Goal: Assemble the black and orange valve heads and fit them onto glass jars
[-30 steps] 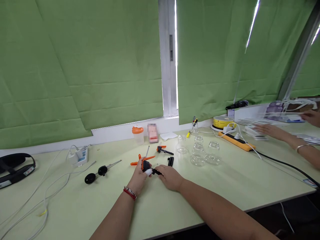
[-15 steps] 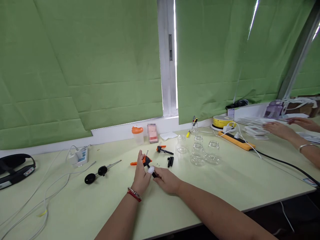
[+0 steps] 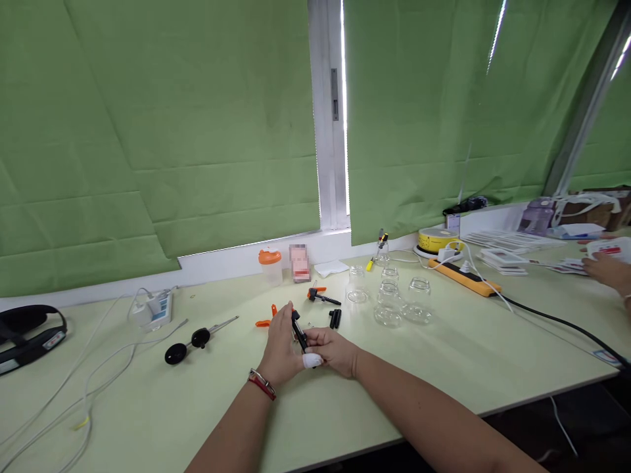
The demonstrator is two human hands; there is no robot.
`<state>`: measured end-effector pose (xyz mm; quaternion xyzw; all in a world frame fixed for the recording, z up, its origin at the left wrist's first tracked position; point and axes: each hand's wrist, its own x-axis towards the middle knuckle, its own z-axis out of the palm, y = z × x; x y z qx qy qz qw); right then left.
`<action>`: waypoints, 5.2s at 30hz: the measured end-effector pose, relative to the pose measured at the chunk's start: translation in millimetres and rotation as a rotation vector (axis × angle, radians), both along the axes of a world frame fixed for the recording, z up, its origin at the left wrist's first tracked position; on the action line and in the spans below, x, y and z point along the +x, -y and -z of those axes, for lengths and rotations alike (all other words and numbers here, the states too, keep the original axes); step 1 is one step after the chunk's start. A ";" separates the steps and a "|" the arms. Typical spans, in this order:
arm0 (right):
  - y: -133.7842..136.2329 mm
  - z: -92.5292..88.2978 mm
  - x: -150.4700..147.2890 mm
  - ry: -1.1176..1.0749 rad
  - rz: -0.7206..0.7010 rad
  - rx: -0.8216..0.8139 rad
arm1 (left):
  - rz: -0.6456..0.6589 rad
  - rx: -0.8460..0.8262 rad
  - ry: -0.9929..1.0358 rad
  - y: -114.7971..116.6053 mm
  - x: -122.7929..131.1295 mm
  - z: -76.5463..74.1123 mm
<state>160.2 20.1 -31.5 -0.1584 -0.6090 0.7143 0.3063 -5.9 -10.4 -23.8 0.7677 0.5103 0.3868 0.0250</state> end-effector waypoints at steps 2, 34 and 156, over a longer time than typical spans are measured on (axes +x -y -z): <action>-2.7 2.3 1.1 -0.015 -0.024 -0.071 | -0.002 -0.007 -0.051 0.0 0.6 0.6; -14.6 -0.7 7.3 0.120 0.249 0.037 | -0.085 0.008 -0.105 16.7 16.3 -18.8; -19.4 -18.2 9.7 0.110 0.327 0.472 | 0.263 -1.268 0.775 -12.8 5.4 -33.3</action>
